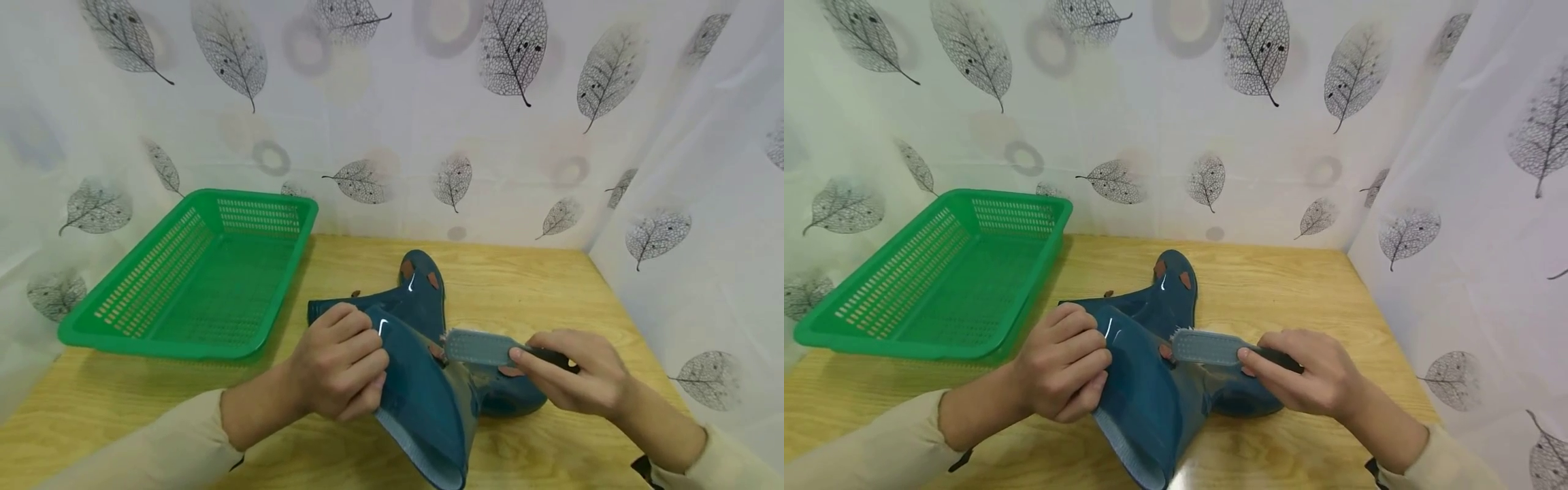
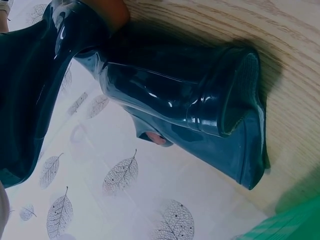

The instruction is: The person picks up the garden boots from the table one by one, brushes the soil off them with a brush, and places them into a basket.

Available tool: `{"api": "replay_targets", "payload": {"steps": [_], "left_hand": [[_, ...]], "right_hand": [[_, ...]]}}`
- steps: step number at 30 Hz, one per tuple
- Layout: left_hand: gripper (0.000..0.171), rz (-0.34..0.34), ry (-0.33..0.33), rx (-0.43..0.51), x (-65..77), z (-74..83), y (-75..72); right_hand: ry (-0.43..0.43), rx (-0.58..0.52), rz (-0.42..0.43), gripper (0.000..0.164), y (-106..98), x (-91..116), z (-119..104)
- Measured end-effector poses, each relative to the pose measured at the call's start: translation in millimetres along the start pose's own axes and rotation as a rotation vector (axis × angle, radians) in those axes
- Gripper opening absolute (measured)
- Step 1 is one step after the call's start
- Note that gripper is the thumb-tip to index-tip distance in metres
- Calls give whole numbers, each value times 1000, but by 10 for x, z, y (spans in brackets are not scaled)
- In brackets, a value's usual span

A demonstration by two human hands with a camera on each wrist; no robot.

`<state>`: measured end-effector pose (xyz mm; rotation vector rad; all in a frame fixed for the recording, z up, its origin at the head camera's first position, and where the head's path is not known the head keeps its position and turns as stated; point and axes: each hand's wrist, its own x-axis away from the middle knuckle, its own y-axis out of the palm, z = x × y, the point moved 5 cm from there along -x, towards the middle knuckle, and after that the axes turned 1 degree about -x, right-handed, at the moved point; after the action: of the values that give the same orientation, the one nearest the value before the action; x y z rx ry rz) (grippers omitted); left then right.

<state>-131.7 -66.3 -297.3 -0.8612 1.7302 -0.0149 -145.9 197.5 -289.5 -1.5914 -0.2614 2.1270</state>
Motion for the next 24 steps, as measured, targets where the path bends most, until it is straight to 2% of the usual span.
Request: {"api": "replay_targets", "payload": {"steps": [13,19,24], "left_hand": [[37,-25,-19,7,18,-18,2],[36,-30,-10,9,26,-13,3],[36,-20,1,6,28,-15,-8]], "right_hand": [[10,12,-32,25,1,16,31],[53,27,-121,28,26,73,64],[94,84,-199,32,70,105,101]]}}
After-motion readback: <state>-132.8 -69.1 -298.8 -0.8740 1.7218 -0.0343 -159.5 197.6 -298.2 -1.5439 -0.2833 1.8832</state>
